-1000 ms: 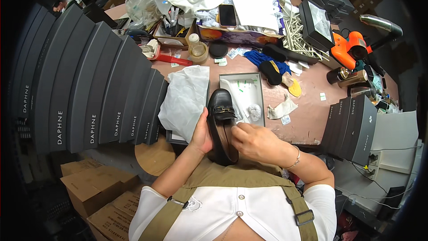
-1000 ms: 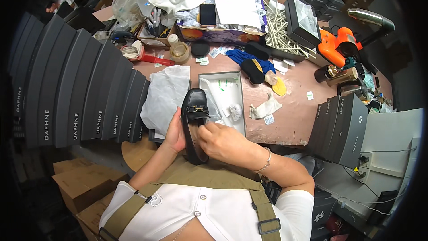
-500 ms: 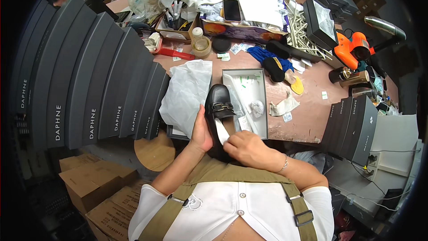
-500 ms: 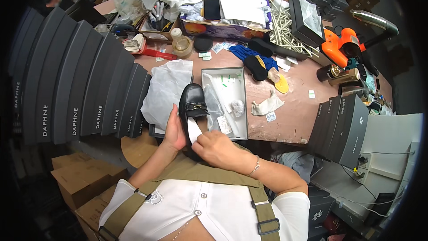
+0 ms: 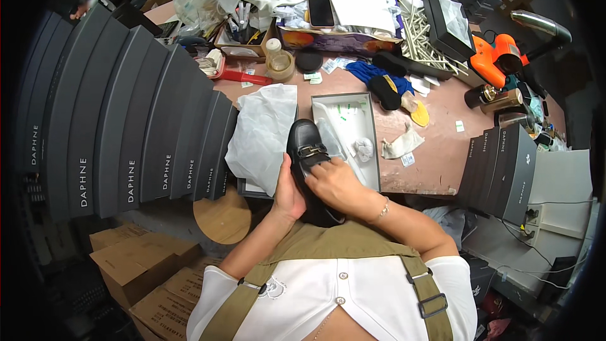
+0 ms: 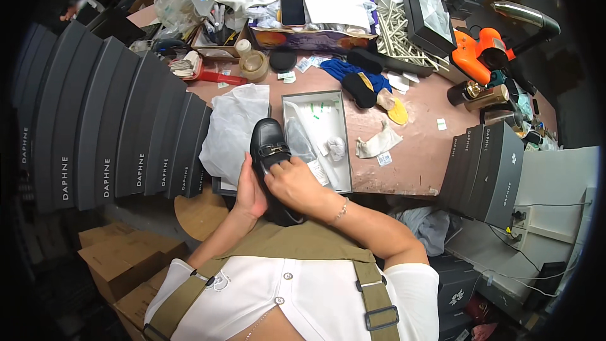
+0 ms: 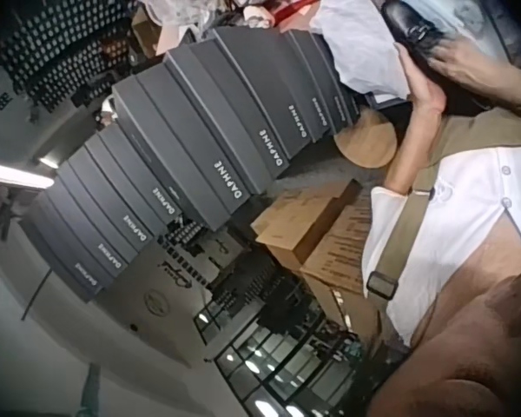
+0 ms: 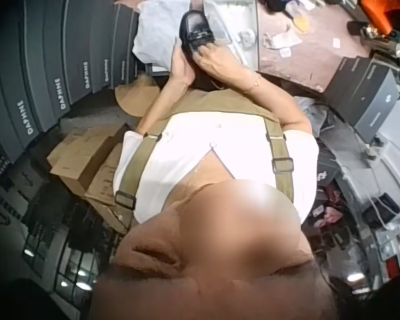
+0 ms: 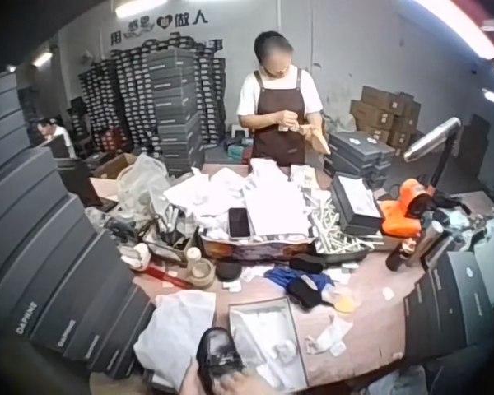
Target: Inspecting, cleaning, and packing a pair of black high-heeled shoes into a branded shoebox.
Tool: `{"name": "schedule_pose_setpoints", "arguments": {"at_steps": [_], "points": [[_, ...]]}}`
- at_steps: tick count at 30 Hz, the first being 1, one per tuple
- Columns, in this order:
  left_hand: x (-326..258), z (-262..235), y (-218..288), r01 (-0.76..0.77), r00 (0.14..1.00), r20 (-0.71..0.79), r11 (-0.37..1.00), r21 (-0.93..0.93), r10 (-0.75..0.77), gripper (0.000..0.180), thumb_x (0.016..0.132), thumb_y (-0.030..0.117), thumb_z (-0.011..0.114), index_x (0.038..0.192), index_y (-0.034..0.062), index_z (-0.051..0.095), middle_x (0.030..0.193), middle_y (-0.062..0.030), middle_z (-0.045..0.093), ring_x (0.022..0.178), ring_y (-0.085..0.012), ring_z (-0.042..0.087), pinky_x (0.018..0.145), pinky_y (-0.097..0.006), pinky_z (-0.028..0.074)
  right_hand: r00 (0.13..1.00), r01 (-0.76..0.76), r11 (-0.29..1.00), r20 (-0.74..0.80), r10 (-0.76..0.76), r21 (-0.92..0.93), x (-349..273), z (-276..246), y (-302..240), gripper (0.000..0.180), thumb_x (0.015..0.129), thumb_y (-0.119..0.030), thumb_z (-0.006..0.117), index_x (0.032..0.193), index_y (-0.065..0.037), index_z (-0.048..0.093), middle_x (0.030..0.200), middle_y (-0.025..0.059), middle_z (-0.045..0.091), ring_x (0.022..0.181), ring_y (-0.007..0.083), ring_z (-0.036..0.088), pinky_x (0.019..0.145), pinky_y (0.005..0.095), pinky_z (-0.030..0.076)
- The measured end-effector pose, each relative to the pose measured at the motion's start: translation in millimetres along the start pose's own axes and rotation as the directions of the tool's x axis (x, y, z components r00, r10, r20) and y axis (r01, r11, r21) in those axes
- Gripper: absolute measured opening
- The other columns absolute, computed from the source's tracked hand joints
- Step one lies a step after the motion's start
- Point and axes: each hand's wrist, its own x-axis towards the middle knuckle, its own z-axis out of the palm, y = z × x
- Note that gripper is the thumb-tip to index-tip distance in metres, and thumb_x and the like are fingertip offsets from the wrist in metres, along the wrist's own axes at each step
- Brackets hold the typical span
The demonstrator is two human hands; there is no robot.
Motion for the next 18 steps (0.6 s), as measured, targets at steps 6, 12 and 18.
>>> {"name": "schedule_pose_setpoints", "arguments": {"at_steps": [6, 12, 18], "points": [[8.5, -14.5, -4.0, 0.025, 0.998, -0.063, 0.998, -0.060, -0.029, 0.065, 0.094, 0.059, 0.045, 0.130, 0.0059, 0.049, 0.128, -0.0106, 0.056, 0.117, -0.0247, 0.053, 0.103, -0.041, 0.041, 0.987, -0.152, 0.952, 0.097, 0.130, 0.267, 10.9, 12.9, 19.7, 0.012, 0.078, -0.016, 0.066, 0.080, -0.007, 0.058, 0.072, 0.0087, 0.057, 0.069, 0.0282, 0.063, 0.061, 0.0404, 0.048], [11.8, -53.2, -6.8, 0.120, 0.987, -0.096, 0.990, -0.071, -0.127, 0.046, 0.083, 0.013, 0.067, 0.125, 0.0065, 0.050, 0.114, -0.0070, 0.059, 0.105, -0.0226, 0.058, 0.095, -0.039, 0.047, 0.838, -0.269, 0.773, 0.256, 0.482, -0.575, -61.4, 50.7, 130.7, 0.047, 0.075, -0.035, 0.071, 0.107, 0.000, 0.064, 0.140, 0.0219, 0.044, 0.139, 0.0397, 0.027, 0.112, 0.0627, 0.009], [-1.9, -31.5, 8.2, -0.018, 0.994, -0.103, 0.997, 0.074, 0.026, 0.048, 0.085, 0.010, 0.062, 0.129, 0.0086, 0.044, 0.118, -0.0061, 0.057, 0.108, -0.0201, 0.056, 0.095, -0.037, 0.047, 0.694, -0.697, 0.524, 0.277, 0.664, 0.490, -60.3, 14.8, 118.4, 0.037, 0.076, -0.015, 0.065, 0.110, -0.003, 0.060, 0.118, 0.0180, 0.060, 0.101, 0.0290, 0.061, 0.083, 0.0401, 0.050]]}}
